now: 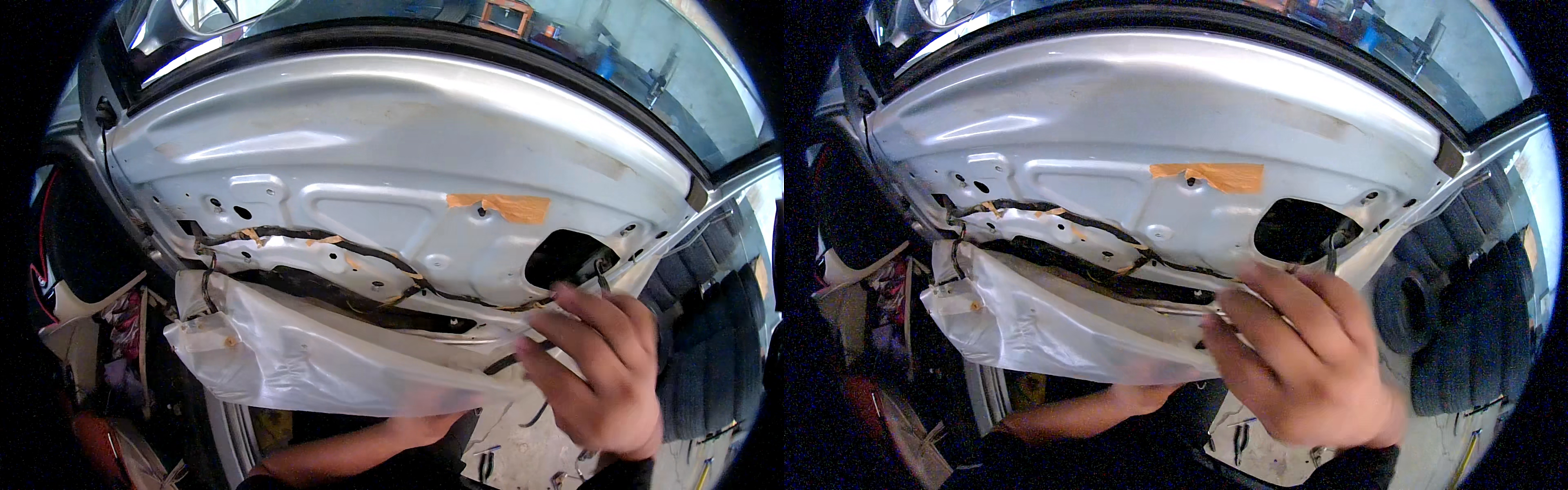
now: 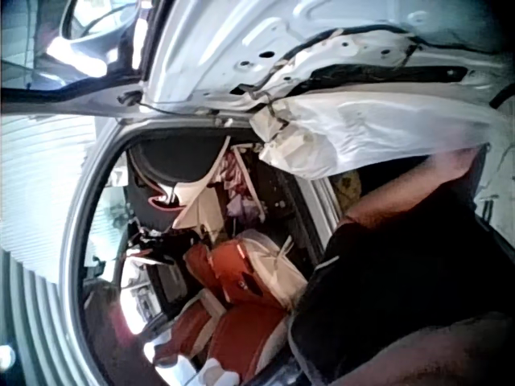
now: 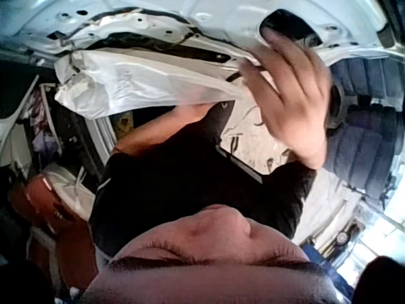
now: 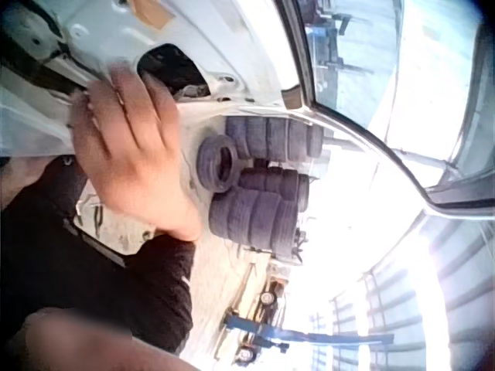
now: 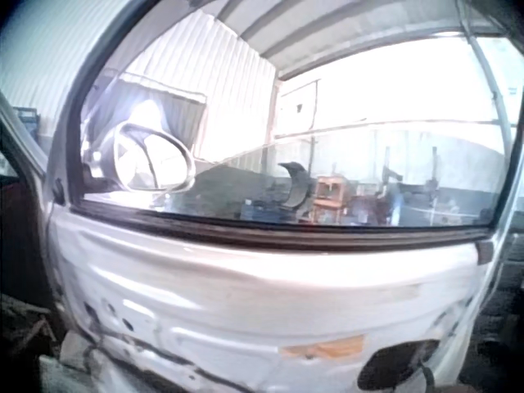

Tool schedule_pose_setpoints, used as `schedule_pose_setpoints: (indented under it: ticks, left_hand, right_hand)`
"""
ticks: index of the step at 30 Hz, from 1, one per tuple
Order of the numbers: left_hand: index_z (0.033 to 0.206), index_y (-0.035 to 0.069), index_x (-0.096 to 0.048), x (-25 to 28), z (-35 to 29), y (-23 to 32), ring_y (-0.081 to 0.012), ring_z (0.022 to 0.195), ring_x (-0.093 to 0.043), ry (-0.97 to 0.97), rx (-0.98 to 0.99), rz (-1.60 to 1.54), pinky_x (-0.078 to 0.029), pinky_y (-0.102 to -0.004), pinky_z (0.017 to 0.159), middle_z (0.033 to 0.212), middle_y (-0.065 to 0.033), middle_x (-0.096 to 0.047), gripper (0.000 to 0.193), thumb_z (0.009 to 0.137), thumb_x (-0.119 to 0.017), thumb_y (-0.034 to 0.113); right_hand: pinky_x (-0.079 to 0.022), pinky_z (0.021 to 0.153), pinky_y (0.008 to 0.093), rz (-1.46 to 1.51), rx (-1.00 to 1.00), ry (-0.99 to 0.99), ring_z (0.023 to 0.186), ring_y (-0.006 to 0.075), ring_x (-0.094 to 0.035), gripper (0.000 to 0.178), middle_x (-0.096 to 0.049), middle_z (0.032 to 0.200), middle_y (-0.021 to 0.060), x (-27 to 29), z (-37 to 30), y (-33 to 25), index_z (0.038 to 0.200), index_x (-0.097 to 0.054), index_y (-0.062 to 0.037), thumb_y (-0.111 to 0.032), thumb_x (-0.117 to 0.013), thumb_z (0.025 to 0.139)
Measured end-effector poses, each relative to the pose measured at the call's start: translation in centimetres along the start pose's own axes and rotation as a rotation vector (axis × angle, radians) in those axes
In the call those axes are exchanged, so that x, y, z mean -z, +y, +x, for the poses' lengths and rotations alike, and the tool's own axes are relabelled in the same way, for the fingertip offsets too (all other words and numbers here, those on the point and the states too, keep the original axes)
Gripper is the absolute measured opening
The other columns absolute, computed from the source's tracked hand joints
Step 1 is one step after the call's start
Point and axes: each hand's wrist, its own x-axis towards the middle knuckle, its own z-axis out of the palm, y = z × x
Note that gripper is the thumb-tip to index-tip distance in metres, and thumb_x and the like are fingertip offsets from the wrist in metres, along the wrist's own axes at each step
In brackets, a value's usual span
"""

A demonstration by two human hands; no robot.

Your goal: The person installs a moisture barrier and door panel on a car door. They align the barrier, route wiring through openings, and connect electrical connectors inside the door cavity.

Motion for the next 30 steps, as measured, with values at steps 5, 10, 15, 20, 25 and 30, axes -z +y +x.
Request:
schedule_pose_setpoints:
  ticks: [5, 10, 15, 20, 25, 30]
  left_hand:
    - [0.138, 0.009, -0.065, -1.0, 0.7, -0.6, -0.0274, 0.120, -0.066, 0.094, 0.263, -0.718, -0.053, -0.0426, 0.103, 0.132, -0.0140, -0.069, 0.034, 0.106, -0.062, 0.019]
    - [0.139, 0.010, -0.065, 0.5, 0.9, 0.4, -0.0299, 0.122, -0.067, -0.057, 0.107, -0.350, -0.055, -0.0446, 0.102, 0.132, -0.0154, -0.070, 0.034, 0.105, -0.059, 0.010]
    - [0.138, 0.008, -0.065, 2.7, 1.9, 3.8, -0.0295, 0.119, -0.068, -0.135, 0.021, -0.092, -0.054, -0.0434, 0.099, 0.131, -0.0161, -0.070, 0.035, 0.107, -0.058, 0.020]
    - [0.144, 0.015, -0.063, 3.9, 2.1, 4.8, -0.0305, 0.125, -0.065, -0.134, -0.144, 0.074, -0.051, -0.0410, 0.106, 0.135, -0.0154, -0.068, 0.043, 0.102, -0.056, 0.006]
    - [0.147, 0.009, -0.060, 3.6, 2.1, 4.4, -0.0301, 0.131, -0.061, -0.055, -0.296, 0.021, -0.048, -0.0395, 0.113, 0.139, -0.0144, -0.066, 0.047, 0.101, -0.053, 0.002]
    - [0.133, 0.000, -0.066, 3.5, 1.9, 4.0, -0.0337, 0.110, -0.071, 0.005, -0.207, 0.052, -0.054, -0.0410, 0.101, 0.124, -0.0187, -0.071, 0.034, 0.101, -0.056, 0.004]
  right_hand:
    - [-0.057, 0.074, 0.0446, 0.168, 0.066, -0.680, 0.092, 0.0326, -0.072, 0.017, -0.073, 0.092, 0.0094, -0.5, 4.6, 1.7, 0.092, -0.073, -0.0073, -0.014, -0.066, 0.078]
    - [-0.057, 0.064, 0.0460, 0.134, -0.040, -0.844, 0.079, 0.0327, -0.073, 0.013, -0.070, 0.084, 0.0106, -0.1, 3.6, 2.1, 0.088, -0.071, -0.0073, -0.016, -0.065, 0.081]
    - [-0.057, 0.067, 0.0427, 0.132, 0.026, -0.584, 0.080, 0.0294, -0.073, 0.012, -0.069, 0.083, 0.0081, -1.5, 3.6, 1.1, 0.088, -0.069, -0.0091, -0.018, -0.066, 0.081]
    - [-0.057, 0.071, 0.0411, 0.068, -0.019, -0.490, 0.081, 0.0266, -0.070, 0.013, -0.068, 0.085, 0.0050, -2.1, 2.9, 1.3, 0.089, -0.069, -0.0106, -0.018, -0.066, 0.080]
    - [-0.054, 0.067, 0.0396, -0.011, 0.055, -0.516, 0.078, 0.0249, -0.068, 0.014, -0.064, 0.081, 0.0031, -1.9, 2.9, 1.2, 0.083, -0.067, -0.0112, -0.023, -0.074, 0.080]
    - [-0.053, 0.059, 0.0413, 0.032, 0.009, -0.511, 0.067, 0.0279, -0.067, 0.015, -0.062, 0.070, 0.0040, -2.1, 3.4, 1.3, 0.083, -0.065, -0.0092, -0.023, -0.071, 0.086]
